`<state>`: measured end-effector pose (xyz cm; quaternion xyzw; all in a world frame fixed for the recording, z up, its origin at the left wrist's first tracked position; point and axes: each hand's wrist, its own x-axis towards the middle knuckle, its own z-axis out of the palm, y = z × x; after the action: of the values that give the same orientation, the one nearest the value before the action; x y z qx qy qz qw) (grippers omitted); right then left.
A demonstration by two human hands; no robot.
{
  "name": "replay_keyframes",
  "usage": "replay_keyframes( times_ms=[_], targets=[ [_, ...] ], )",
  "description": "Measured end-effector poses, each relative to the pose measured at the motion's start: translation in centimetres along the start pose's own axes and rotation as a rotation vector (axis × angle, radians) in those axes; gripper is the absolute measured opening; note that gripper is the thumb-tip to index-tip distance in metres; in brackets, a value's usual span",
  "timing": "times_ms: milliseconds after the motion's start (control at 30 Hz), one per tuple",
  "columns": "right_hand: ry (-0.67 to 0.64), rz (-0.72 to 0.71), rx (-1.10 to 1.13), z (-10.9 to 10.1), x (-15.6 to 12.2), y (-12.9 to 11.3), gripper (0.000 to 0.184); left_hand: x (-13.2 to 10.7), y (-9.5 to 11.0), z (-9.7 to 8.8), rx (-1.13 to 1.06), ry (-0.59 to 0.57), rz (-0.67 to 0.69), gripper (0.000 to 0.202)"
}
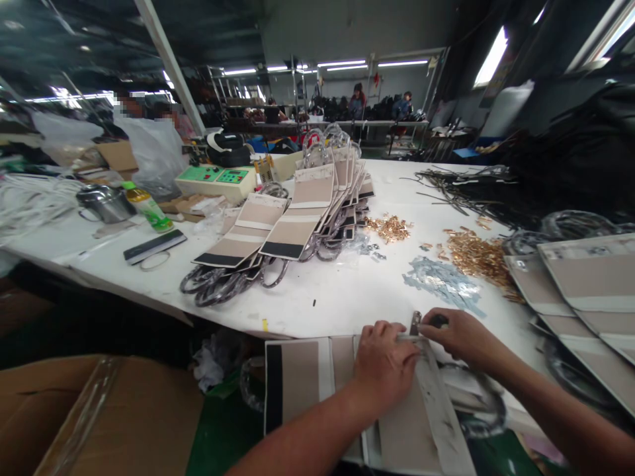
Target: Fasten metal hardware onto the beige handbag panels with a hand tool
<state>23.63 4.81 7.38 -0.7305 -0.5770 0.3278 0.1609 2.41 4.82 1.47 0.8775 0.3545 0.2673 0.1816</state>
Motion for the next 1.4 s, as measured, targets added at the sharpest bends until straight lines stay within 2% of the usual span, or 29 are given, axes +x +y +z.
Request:
replay_keyframes(
  times_ms=[100,200,300,400,533,700,867,1033,1133,1233,1333,1400],
  targets=[
    [0.134,-0.041,-0.116,-1.4,3.9,-1.8,0.027,0.0,-0.2,0.2,-0.003,-0.010,-0.002,0.007],
    [0.225,-0.038,-0.201,-2.0,9.4,-3.6,0.032,0.0,-0.6,0.8,-0.004,-0.007,-0.026,0.003],
    [0.252,0.003,-0.200,-1.7,14.9,-4.8,0.040,0.1,-1.3,1.6,-0.015,-0.002,-0.023,0.004],
    [0.255,0.046,-0.191,-0.9,18.9,-5.2,0.042,0.2,-2.0,2.1,-0.011,-0.003,0.019,0.009],
    [0.225,0.074,-0.200,0.0,21.4,-4.6,0.028,0.3,-2.2,2.1,0.007,-0.013,0.030,0.010],
    [0.223,0.068,-0.195,-0.1,21.8,-4.1,0.022,0.2,-1.8,1.6,0.057,-0.049,0.015,0.011],
    [0.235,0.070,-0.171,-0.8,19.8,-4.9,0.018,0.1,-1.0,1.1,0.064,-0.055,-0.010,0.007],
    [0.270,0.013,-0.139,-2.2,15.2,-5.6,0.015,0.6,-0.1,0.5,0.026,-0.063,-0.029,0.008],
    [0.268,-0.060,-0.050,-3.3,9.7,-5.6,0.028,0.7,0.0,0.5,0.012,-0.062,-0.026,0.011],
    [0.274,-0.132,0.166,-3.4,2.0,-4.9,0.036,0.6,0.1,0.6,0.000,-0.044,-0.006,0.014],
    [0.205,-0.004,0.259,-1.4,-5.3,-2.9,0.044,0.5,0.2,0.5,0.006,-0.039,-0.009,0.013],
    [0.154,0.110,0.304,0.7,-8.5,-1.1,0.046,0.4,0.3,0.5,0.011,-0.034,-0.008,0.013]
  ],
)
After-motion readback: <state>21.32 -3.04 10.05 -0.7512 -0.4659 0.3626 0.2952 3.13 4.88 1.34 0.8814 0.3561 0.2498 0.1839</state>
